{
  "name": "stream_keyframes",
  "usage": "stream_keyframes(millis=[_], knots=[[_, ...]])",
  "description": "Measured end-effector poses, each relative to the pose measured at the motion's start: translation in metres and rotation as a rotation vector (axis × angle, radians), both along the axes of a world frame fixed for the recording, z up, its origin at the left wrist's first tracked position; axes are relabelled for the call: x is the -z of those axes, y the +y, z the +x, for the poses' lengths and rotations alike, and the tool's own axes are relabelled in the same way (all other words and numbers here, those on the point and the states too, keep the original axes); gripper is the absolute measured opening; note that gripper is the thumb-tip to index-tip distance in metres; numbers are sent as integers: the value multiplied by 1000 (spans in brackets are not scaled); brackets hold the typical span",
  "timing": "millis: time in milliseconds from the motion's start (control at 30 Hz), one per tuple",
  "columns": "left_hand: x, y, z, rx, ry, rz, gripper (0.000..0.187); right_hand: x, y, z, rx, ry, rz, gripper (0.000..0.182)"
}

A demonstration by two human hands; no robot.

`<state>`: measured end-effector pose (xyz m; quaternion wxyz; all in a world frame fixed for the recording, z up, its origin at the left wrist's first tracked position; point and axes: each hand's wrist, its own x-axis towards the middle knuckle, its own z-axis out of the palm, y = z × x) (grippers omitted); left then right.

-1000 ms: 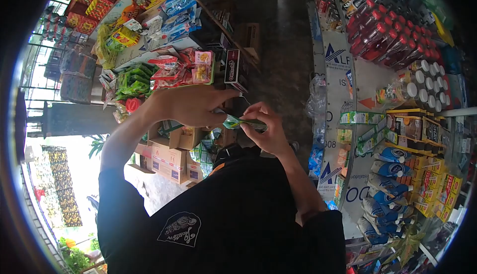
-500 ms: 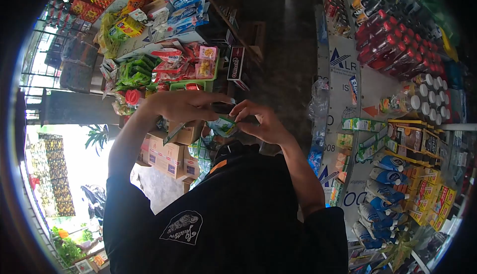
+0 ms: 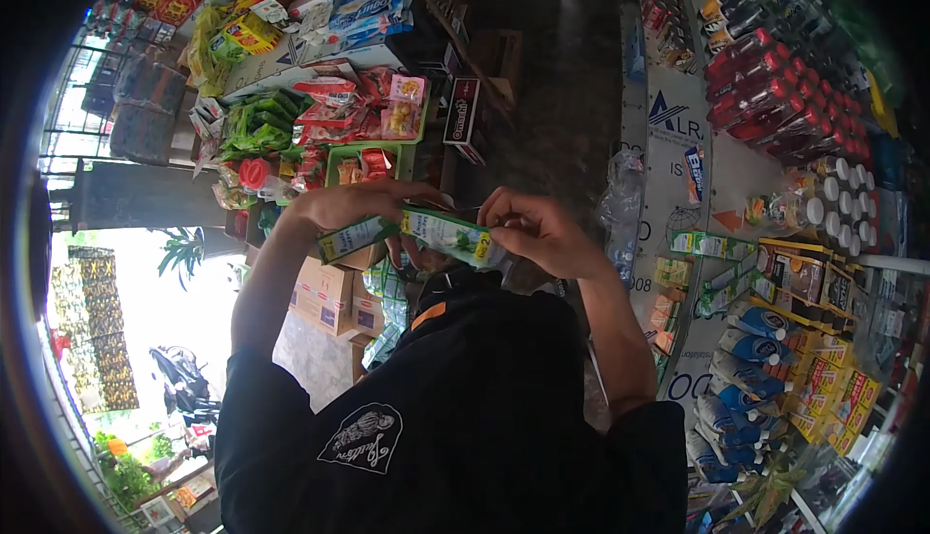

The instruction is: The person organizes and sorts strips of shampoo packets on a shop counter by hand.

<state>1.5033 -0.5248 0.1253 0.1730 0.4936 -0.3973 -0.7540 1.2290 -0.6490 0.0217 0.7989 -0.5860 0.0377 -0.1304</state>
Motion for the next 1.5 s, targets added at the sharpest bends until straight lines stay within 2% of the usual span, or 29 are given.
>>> stream_keyframes(millis=[67, 367, 467, 533, 767, 1033, 1200, 1267, 1367, 1467, 1500], knots=[[4, 4, 5, -14, 81, 33, 69, -5, -5, -1, -8, -10, -16, 5], [21, 26, 16, 28, 105, -227, 67, -29, -14, 3, -97, 77, -42, 9], [35, 33, 24, 16, 227, -315, 67, -38, -14, 7, -130, 98, -46, 12], [27, 37, 16, -108, 328, -220, 68, -45, -15, 10, -158, 104, -65, 13], [20, 44, 10, -286, 486, -46, 71, -67, -16, 13, -199, 132, -163, 20], [32, 45, 7, -223, 509, -46, 75, -89, -9, 9, -251, 231, -342, 19], [37, 51, 9, -120, 344, -123, 72, -85, -7, 5, -228, 232, -328, 20], [13, 49, 2, -71, 276, -141, 67, -82, -6, 4, -224, 207, -333, 19], [4, 49, -6, 1, 50, -312, 64, -81, -3, 4, -215, 183, -340, 17], [-10, 39, -29, 159, -435, -568, 56, -82, 1, 7, -210, 195, -356, 16], [-6, 37, -35, 113, -386, -620, 53, -83, 2, 8, -213, 204, -368, 15]])
